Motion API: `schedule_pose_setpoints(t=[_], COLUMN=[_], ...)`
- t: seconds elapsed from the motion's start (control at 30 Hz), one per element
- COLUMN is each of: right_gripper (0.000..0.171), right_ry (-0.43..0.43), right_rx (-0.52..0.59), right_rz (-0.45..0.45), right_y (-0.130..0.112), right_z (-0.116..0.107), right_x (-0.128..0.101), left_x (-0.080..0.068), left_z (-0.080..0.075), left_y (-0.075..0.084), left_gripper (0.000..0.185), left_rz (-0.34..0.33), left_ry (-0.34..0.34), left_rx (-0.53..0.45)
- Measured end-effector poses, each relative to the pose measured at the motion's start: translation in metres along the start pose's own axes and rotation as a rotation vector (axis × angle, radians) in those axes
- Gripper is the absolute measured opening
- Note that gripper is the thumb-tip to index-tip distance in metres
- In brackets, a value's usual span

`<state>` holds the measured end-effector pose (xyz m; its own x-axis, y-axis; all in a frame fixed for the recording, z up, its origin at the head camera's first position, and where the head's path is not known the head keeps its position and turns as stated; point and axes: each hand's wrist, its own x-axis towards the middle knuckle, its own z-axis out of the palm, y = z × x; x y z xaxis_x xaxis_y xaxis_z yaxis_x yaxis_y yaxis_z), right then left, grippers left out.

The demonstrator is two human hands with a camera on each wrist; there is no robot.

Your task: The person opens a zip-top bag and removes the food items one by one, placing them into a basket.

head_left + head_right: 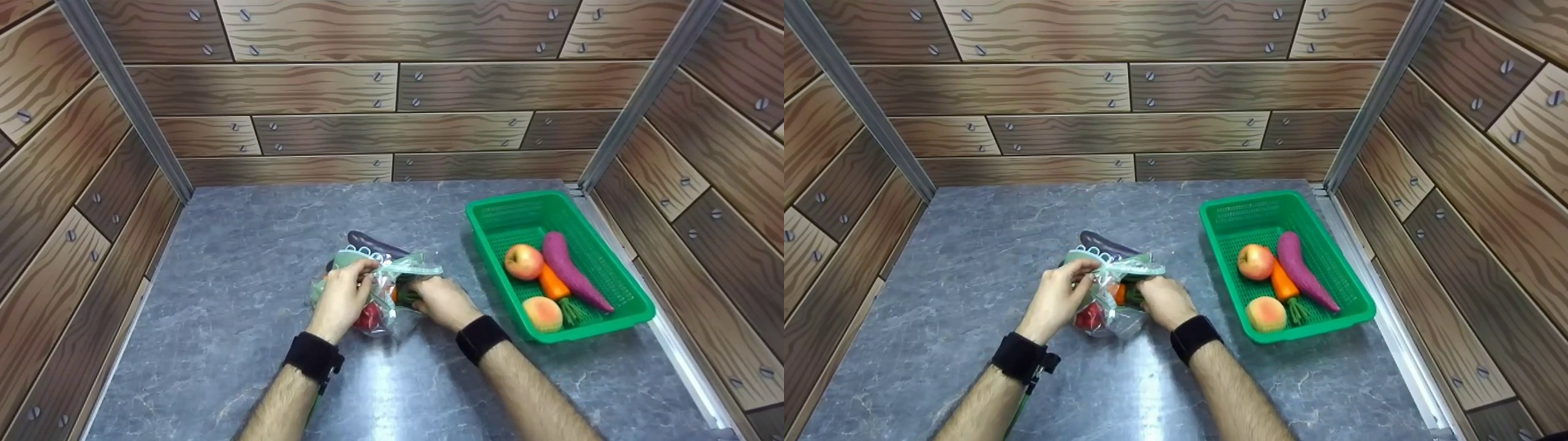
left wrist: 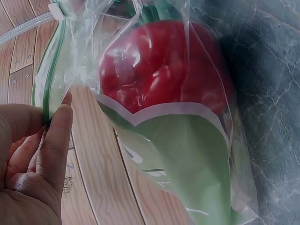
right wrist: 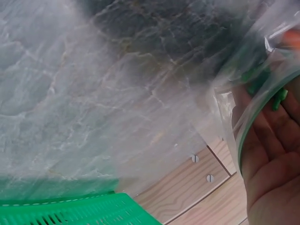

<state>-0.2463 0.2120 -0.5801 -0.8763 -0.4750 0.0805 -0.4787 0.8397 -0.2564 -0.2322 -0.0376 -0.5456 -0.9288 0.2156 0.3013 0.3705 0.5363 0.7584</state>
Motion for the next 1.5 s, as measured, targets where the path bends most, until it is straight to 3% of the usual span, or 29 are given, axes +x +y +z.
schedule_pose_setpoints(t=[0.17, 0.4, 0.87, 1.5], right_gripper=[0.027, 0.019, 0.032, 0.037], right_ry=[0.028, 0.060, 0.160, 0.265], right_rx=[-0.005, -0.055, 0.020, -0.018], right_rz=[-0.033, -0.085, -0.097, -0.130], right_y=[-0.001, -0.005, -0.012, 0.001], right_z=[-0.008, -0.023, -0.046, -0.074], right_x=[0.000, 0.000, -0.004, -0.011], left_x=[-0.001, 0.001, 0.002, 0.009], left_z=[0.000, -0.001, -0.006, -0.013], left_y=[0.001, 0.002, 0.006, 0.015], left_gripper=[0.025, 0.025, 0.026, 0.025], left_rz=[0.002, -0.001, 0.004, 0.022], left_ry=[0.016, 0.028, 0.039, 0.063], left_rx=[0.019, 0.017, 0.011, -0.016])
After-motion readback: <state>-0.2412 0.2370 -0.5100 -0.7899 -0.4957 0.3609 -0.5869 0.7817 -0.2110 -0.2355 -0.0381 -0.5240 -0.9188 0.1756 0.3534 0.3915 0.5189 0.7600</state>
